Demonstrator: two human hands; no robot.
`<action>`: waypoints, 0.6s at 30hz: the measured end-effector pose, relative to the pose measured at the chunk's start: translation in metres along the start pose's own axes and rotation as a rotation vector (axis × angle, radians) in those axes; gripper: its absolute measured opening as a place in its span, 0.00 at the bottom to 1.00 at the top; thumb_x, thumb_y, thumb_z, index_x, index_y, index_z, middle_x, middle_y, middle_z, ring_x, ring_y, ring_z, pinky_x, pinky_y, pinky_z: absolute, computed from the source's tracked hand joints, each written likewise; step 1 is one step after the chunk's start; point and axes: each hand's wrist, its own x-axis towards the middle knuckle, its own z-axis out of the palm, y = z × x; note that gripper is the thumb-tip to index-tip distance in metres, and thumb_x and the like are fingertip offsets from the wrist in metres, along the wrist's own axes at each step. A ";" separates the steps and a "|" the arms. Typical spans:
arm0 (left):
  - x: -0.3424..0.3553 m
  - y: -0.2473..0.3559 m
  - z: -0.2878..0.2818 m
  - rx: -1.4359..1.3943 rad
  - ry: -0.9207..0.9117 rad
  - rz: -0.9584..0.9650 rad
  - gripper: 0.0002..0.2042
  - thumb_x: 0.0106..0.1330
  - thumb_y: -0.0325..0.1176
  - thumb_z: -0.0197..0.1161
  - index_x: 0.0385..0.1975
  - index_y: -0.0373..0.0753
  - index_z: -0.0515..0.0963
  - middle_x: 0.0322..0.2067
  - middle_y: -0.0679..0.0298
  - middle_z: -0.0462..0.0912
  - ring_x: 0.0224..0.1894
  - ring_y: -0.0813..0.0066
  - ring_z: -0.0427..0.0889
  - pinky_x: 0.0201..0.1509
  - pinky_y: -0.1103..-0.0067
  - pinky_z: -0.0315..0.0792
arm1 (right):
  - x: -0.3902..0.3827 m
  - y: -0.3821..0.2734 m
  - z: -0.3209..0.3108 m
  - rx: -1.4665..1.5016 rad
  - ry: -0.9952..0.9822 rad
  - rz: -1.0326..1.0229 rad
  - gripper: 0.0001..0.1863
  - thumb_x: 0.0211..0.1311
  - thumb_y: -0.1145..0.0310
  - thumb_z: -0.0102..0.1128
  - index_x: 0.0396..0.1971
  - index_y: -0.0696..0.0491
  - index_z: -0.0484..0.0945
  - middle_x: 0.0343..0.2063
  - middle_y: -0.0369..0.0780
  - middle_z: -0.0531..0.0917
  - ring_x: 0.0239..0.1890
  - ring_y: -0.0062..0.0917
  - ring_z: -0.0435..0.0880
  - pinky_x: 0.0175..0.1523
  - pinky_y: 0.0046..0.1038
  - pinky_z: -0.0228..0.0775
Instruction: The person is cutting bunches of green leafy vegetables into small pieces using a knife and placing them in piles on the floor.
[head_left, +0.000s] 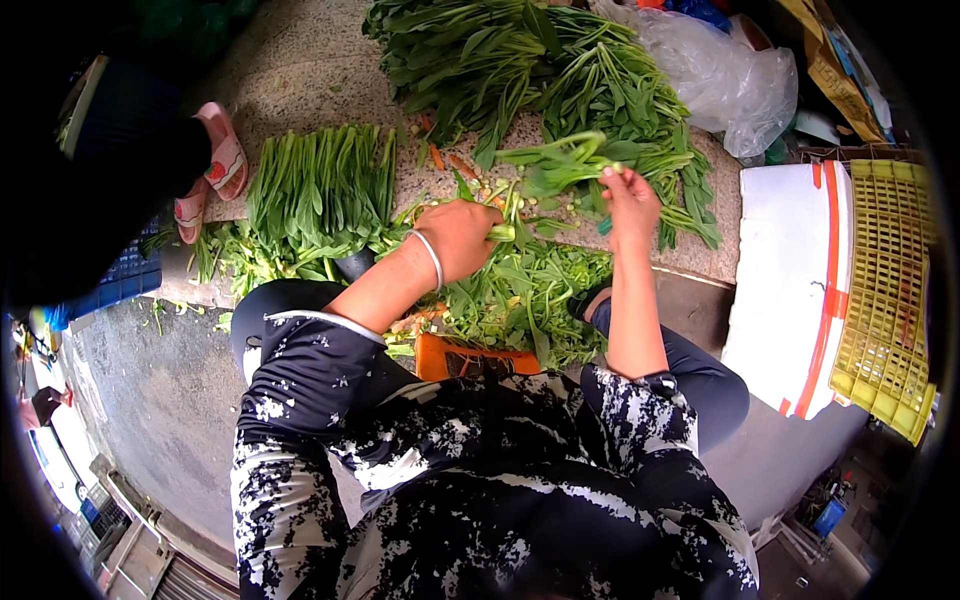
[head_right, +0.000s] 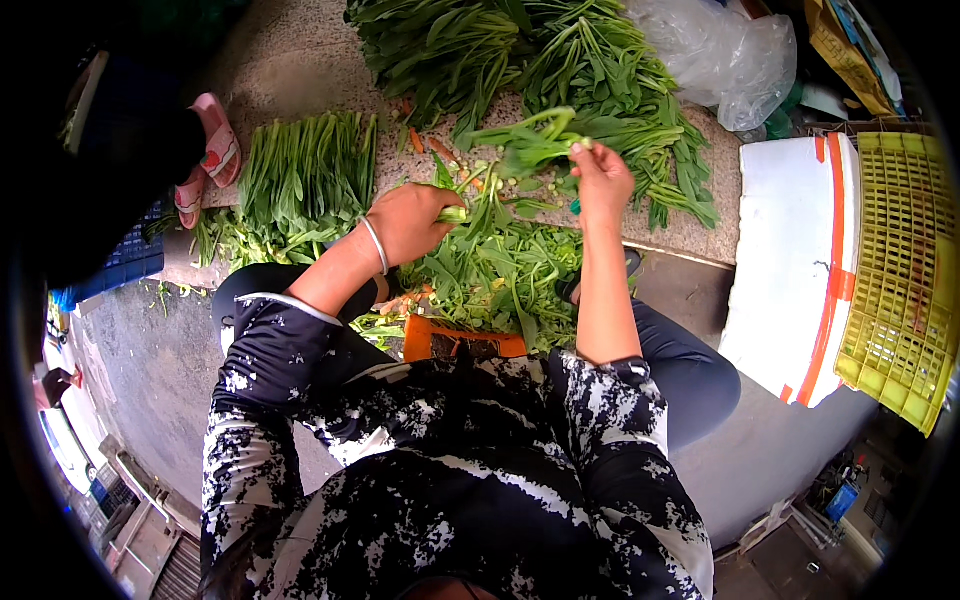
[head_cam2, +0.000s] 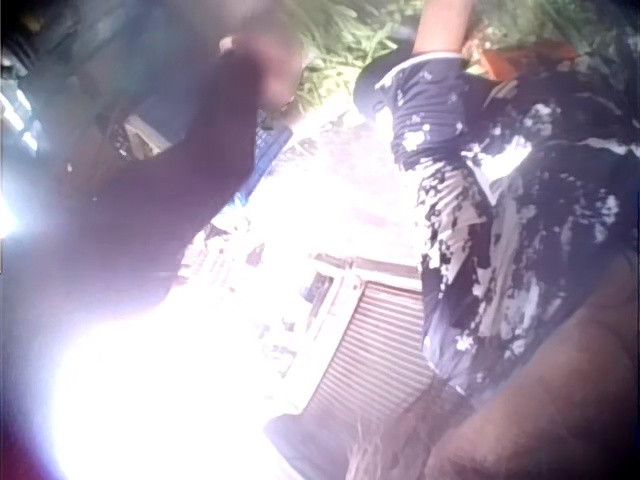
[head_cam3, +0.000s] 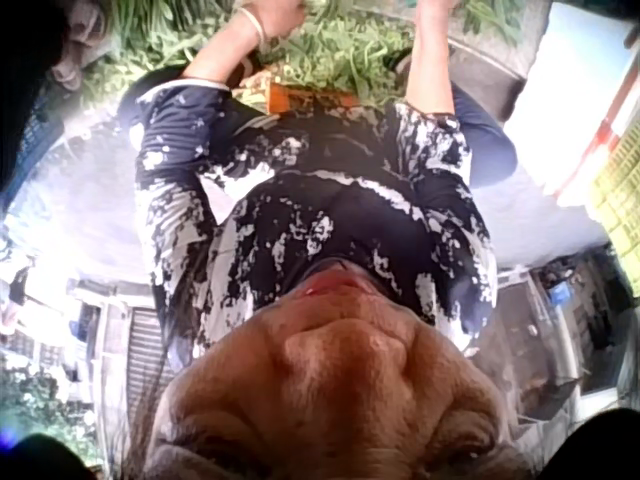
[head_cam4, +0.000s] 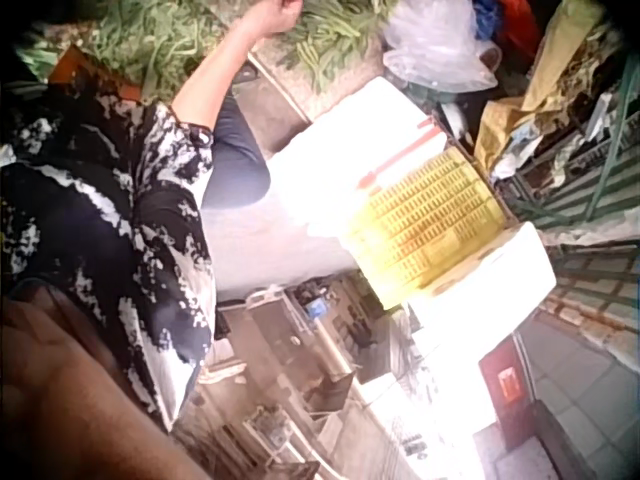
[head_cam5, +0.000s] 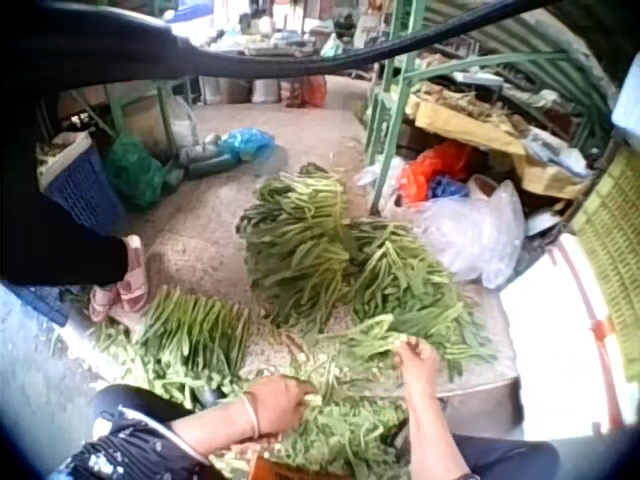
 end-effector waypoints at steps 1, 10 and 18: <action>0.000 -0.001 0.000 0.009 0.009 0.010 0.11 0.51 0.32 0.57 0.36 0.41 0.76 0.28 0.53 0.79 0.34 0.56 0.77 0.40 0.68 0.71 | -0.001 -0.007 -0.003 0.042 0.015 -0.034 0.09 0.50 0.72 0.63 0.32 0.58 0.76 0.23 0.34 0.79 0.19 0.11 0.70 0.21 0.12 0.57; 0.000 -0.001 -0.005 -0.013 -0.048 -0.024 0.13 0.52 0.32 0.57 0.39 0.42 0.76 0.31 0.54 0.79 0.35 0.56 0.77 0.42 0.67 0.71 | -0.007 -0.028 -0.017 0.361 0.016 0.000 0.10 0.49 0.71 0.64 0.28 0.59 0.74 0.22 0.37 0.79 0.17 0.13 0.69 0.21 0.14 0.59; -0.003 0.000 -0.009 0.035 -0.025 -0.023 0.13 0.52 0.32 0.57 0.38 0.42 0.77 0.30 0.54 0.79 0.34 0.56 0.78 0.40 0.68 0.72 | -0.003 -0.029 -0.014 0.147 0.042 -0.084 0.09 0.50 0.71 0.63 0.29 0.58 0.74 0.23 0.38 0.79 0.19 0.13 0.70 0.23 0.13 0.61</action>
